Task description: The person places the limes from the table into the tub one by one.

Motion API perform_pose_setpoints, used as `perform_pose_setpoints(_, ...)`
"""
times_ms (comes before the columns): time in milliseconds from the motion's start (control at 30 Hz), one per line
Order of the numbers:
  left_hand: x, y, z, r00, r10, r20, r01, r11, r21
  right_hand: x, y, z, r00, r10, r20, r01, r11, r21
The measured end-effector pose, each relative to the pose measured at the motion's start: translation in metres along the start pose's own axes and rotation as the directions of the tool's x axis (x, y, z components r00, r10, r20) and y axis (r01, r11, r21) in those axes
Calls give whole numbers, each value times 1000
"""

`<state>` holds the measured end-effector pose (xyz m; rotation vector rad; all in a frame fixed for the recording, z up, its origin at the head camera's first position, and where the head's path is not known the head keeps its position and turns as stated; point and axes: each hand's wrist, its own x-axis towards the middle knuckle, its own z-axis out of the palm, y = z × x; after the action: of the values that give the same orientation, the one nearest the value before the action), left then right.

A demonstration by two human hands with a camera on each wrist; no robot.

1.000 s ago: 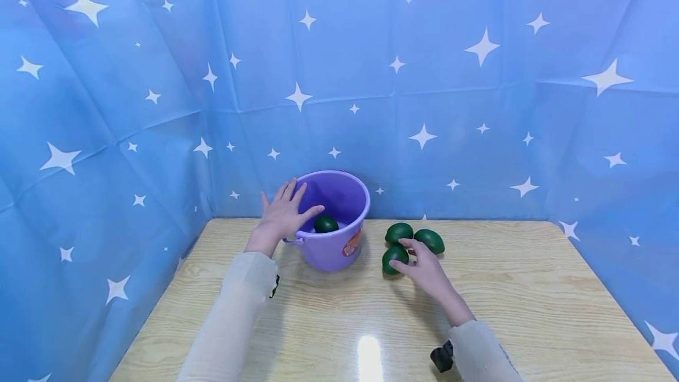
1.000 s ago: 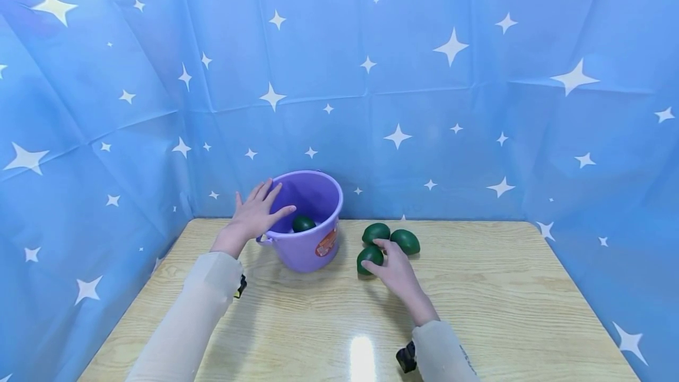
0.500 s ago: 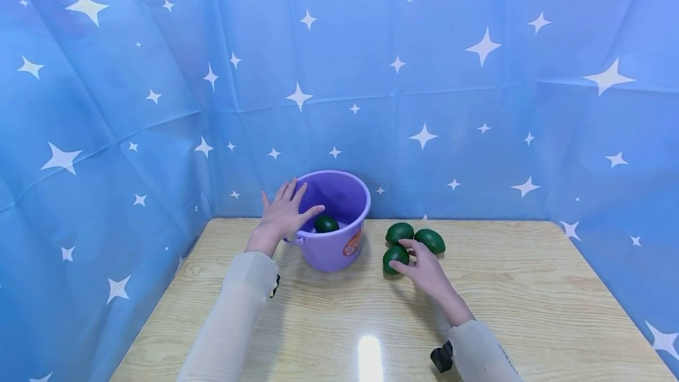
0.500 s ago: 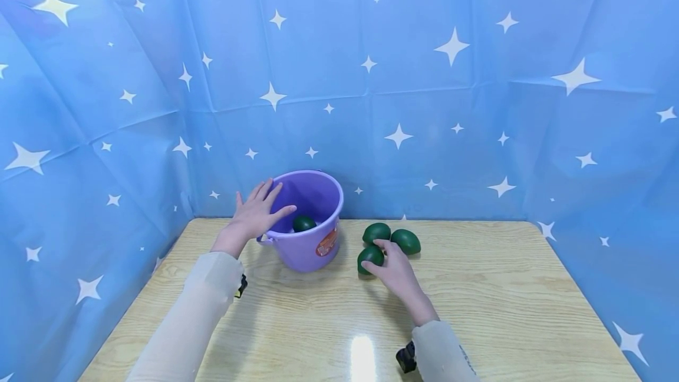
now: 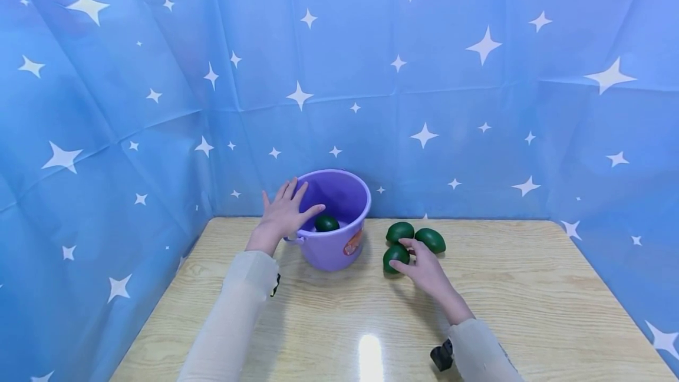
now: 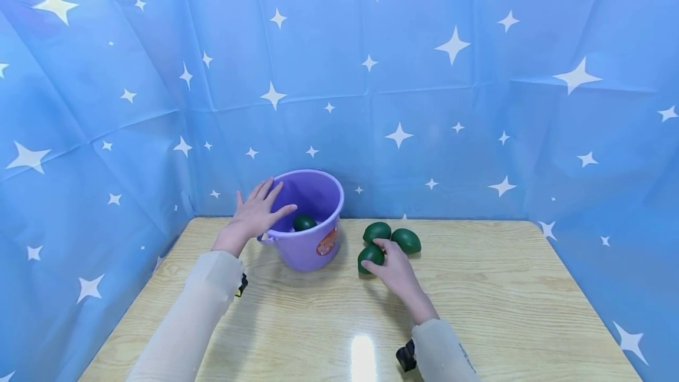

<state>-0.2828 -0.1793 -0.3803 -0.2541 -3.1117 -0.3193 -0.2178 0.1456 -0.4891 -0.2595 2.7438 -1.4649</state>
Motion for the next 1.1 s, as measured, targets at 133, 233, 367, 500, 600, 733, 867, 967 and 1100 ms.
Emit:
perform_pose_setpoints(133,-1,1,-2,1000,3,-3,-3,1000,5,0,0,1,1000,-4,-1,4,1000,-8)
perform_pose_setpoints(233,-1,1,-2,1000,4,-6,-4,1000,4,0,0,2,1000,-9,-5,9,1000,-22)
perform_pose_setpoints(367,-1,1,-2,1000,3,-3,-3,1000,5,0,-2,2,1000,3,-5,-3,999,-41)
perform_pose_setpoints(500,-1,2,-2,1000,2,-2,-2,1000,8,0,-3,3,1000,22,0,-22,998,-55)
perform_pose_setpoints(600,0,2,-2,1000,0,-2,0,1000,18,0,-2,4,1000,14,1,-14,997,-73)
perform_pose_setpoints(733,0,2,-2,1000,-3,-3,3,1000,24,2,-1,6,1000,12,-4,-12,996,-91)
perform_pose_setpoints(867,0,2,-2,1000,-3,-7,3,1000,19,3,0,9,1000,14,-5,-14,995,-95)
perform_pose_setpoints(967,0,2,-2,1000,-6,-4,6,1000,24,4,1,10,1000,16,-7,-17,994,-103)
perform_pose_setpoints(1100,0,1,-1,1000,-7,-4,7,1000,25,4,1,11,1000,14,-12,-15,992,-123)
